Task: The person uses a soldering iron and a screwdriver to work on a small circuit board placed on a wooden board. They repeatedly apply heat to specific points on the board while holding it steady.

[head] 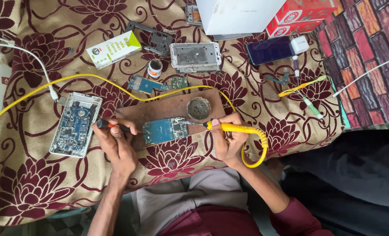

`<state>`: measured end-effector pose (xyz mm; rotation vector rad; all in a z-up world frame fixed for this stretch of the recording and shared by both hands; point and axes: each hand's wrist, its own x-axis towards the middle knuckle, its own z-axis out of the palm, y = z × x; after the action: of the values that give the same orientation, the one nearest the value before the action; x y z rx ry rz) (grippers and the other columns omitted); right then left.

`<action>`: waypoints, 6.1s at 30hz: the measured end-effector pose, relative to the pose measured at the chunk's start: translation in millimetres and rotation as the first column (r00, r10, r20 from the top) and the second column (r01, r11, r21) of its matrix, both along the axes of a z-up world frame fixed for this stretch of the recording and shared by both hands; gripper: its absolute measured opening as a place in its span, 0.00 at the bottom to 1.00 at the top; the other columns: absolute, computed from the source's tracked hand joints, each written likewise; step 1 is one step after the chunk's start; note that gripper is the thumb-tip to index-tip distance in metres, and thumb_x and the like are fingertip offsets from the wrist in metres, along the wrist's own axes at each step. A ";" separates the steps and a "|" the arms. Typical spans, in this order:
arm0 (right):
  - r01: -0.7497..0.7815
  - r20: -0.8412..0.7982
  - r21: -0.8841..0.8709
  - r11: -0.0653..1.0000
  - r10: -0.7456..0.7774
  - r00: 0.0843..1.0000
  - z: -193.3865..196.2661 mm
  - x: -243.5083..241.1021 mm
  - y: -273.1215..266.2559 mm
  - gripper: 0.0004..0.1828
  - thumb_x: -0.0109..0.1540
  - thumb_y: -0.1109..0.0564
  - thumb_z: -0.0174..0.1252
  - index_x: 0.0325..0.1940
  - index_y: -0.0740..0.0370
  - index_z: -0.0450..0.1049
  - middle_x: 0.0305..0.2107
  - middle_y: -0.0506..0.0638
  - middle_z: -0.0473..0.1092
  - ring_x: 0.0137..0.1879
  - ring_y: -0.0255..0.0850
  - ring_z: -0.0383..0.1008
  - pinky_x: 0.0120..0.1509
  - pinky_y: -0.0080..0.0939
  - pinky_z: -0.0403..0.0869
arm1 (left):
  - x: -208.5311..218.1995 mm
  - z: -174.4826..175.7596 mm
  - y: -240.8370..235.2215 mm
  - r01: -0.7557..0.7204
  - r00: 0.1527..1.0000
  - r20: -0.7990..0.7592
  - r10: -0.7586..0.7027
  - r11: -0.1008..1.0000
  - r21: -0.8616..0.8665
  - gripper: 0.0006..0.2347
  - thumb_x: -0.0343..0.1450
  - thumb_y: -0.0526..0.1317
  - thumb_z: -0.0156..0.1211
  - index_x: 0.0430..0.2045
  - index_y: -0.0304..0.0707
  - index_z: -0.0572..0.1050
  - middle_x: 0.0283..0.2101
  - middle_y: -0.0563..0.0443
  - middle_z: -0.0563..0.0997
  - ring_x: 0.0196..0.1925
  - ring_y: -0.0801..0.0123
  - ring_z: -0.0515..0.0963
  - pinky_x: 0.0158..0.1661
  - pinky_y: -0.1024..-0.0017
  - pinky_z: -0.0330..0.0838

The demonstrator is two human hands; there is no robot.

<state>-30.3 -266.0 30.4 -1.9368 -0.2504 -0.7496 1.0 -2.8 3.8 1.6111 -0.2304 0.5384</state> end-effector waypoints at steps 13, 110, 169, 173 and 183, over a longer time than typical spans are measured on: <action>-0.049 -0.005 0.033 0.998 0.049 0.999 -0.2 6.8 -2.7 0.10 0.68 0.62 0.56 0.36 0.64 0.63 0.21 0.47 0.69 0.24 0.27 0.61 0.26 0.31 0.59 | -0.6 -0.5 0.4 0.000 1.000 -0.007 0.000 1.000 0.003 0.09 0.86 0.42 0.34 0.47 0.35 0.57 0.32 0.46 0.74 0.31 0.73 0.70 0.36 0.76 0.66; -0.091 -0.196 -0.010 0.996 0.088 0.977 34.2 46.8 1.4 0.09 0.72 0.59 0.57 0.38 0.62 0.68 0.22 0.46 0.71 0.22 0.24 0.60 0.24 0.28 0.54 | -6.3 -4.1 -1.1 0.039 0.996 0.077 -0.045 0.997 0.071 0.06 0.89 0.40 0.30 0.50 0.38 0.55 0.33 0.47 0.73 0.32 0.74 0.71 0.36 0.79 0.66; 0.038 -0.078 0.471 0.882 -0.002 0.997 -15.8 34.5 -7.1 0.10 0.71 0.62 0.50 0.34 0.61 0.62 0.20 0.45 0.65 0.17 0.26 0.60 0.17 0.30 0.60 | 0.4 -2.6 -3.1 0.033 0.999 0.028 -0.035 0.998 0.058 0.04 0.84 0.37 0.31 0.46 0.36 0.55 0.34 0.46 0.73 0.33 0.71 0.71 0.39 0.73 0.72; 0.025 -0.058 0.487 0.873 0.004 0.998 -24.6 24.7 -10.2 0.10 0.73 0.58 0.49 0.38 0.63 0.64 0.19 0.44 0.61 0.17 0.25 0.56 0.17 0.27 0.55 | -1.3 -4.3 -3.4 0.019 1.000 0.019 -0.021 0.997 0.068 0.05 0.85 0.38 0.32 0.47 0.35 0.55 0.34 0.45 0.73 0.33 0.69 0.71 0.40 0.70 0.70; -0.112 0.026 0.534 0.838 0.116 0.993 -42.9 1.7 -11.6 0.10 0.75 0.54 0.46 0.46 0.63 0.57 0.23 0.48 0.61 0.22 0.31 0.61 0.24 0.31 0.65 | -0.9 -4.2 -2.6 0.020 0.999 0.028 -0.022 0.998 0.066 0.07 0.85 0.40 0.33 0.47 0.36 0.55 0.34 0.46 0.73 0.35 0.71 0.71 0.41 0.72 0.71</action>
<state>-28.6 -277.6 -12.6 -1.3779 -0.1298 -0.6480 0.1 -5.4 -0.4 1.6636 -0.2886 0.5424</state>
